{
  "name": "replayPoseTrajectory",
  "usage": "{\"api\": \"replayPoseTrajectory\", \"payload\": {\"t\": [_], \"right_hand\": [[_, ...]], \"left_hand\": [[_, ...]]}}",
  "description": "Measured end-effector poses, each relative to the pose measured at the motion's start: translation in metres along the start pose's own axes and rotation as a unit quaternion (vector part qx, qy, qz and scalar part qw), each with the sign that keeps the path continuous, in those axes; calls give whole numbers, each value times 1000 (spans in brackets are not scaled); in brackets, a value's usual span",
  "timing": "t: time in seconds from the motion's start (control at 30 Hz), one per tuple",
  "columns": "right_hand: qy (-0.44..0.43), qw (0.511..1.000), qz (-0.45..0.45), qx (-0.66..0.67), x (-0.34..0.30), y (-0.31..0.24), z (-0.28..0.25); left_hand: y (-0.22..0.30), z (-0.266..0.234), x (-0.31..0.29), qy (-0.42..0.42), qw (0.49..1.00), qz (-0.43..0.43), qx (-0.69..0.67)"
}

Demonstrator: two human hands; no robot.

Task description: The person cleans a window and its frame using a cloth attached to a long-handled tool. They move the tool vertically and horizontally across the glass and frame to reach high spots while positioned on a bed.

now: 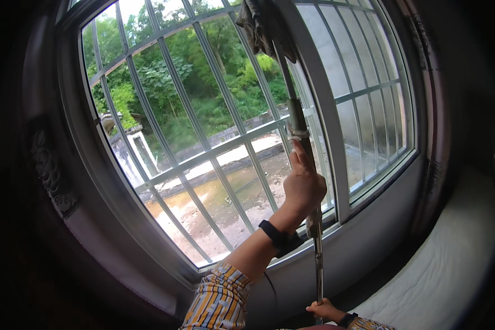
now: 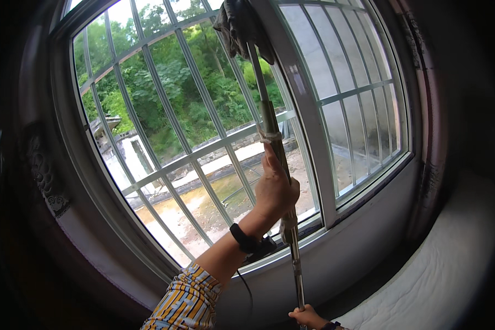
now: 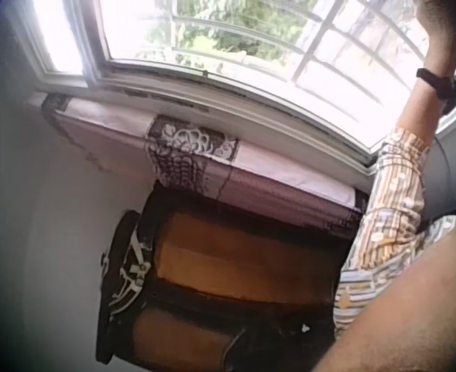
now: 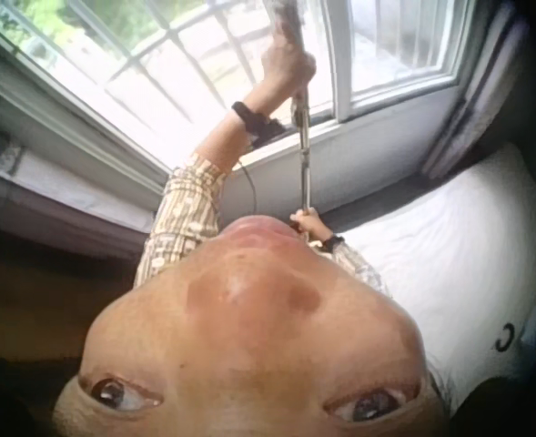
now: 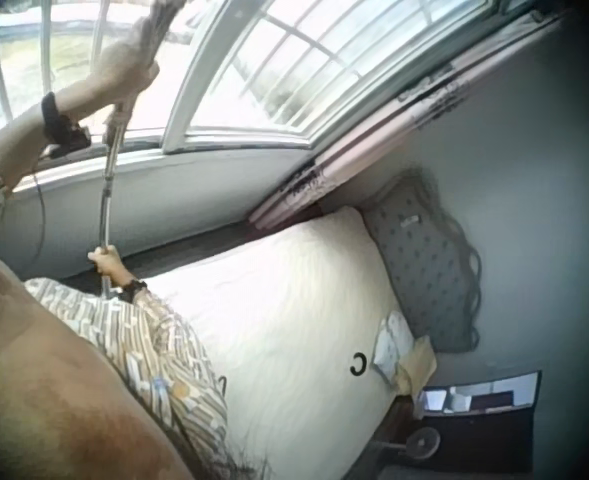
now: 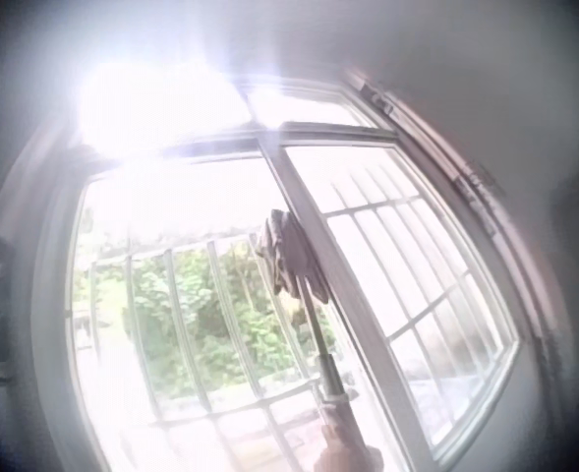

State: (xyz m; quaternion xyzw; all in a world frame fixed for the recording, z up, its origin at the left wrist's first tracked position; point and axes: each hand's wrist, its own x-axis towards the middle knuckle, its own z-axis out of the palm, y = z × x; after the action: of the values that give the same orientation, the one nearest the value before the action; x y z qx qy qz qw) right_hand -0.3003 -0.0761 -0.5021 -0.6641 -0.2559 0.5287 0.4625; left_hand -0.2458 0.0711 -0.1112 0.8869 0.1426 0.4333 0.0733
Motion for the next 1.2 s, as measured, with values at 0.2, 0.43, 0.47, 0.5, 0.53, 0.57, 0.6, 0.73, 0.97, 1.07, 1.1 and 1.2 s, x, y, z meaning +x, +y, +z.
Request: {"api": "replayPoseTrajectory", "payload": {"t": [0.2,0.43,0.47,0.5,0.53,0.57,0.6,0.73,0.97,1.07,1.1,1.2], "right_hand": [[3,993,-111,-42,4,-105,-24],[15,972,-224,-73,49,-95,-20],[34,967,-236,-88,56,-75,-15],[29,973,-212,-92,55,-62,-11],[38,978,-187,-86,54,-41,-10],[86,962,-177,-187,80,3,-2],[83,942,-193,-262,85,34,1],[54,873,-242,-421,57,64,-3],[157,920,-186,-307,64,-40,-58],[194,937,-185,-226,9,-148,-68],[218,929,-202,-220,3,-165,-72],[205,937,-205,-196,4,-192,-73]], "left_hand": [[9,-65,96,91,995,7,41],[-28,-96,77,191,981,6,26],[-35,-93,56,181,983,-23,1],[-47,-88,31,206,978,1,-16],[-49,-80,9,169,981,-41,-80],[-56,-74,-15,177,980,-43,-80],[-66,-71,-40,196,975,-51,-94],[-74,-77,-114,228,957,-129,-122],[-103,-115,-30,330,938,-60,-84],[-96,-136,41,371,927,37,-33],[-76,-141,57,328,940,-90,-5],[-49,-153,99,295,952,-75,42]]}}
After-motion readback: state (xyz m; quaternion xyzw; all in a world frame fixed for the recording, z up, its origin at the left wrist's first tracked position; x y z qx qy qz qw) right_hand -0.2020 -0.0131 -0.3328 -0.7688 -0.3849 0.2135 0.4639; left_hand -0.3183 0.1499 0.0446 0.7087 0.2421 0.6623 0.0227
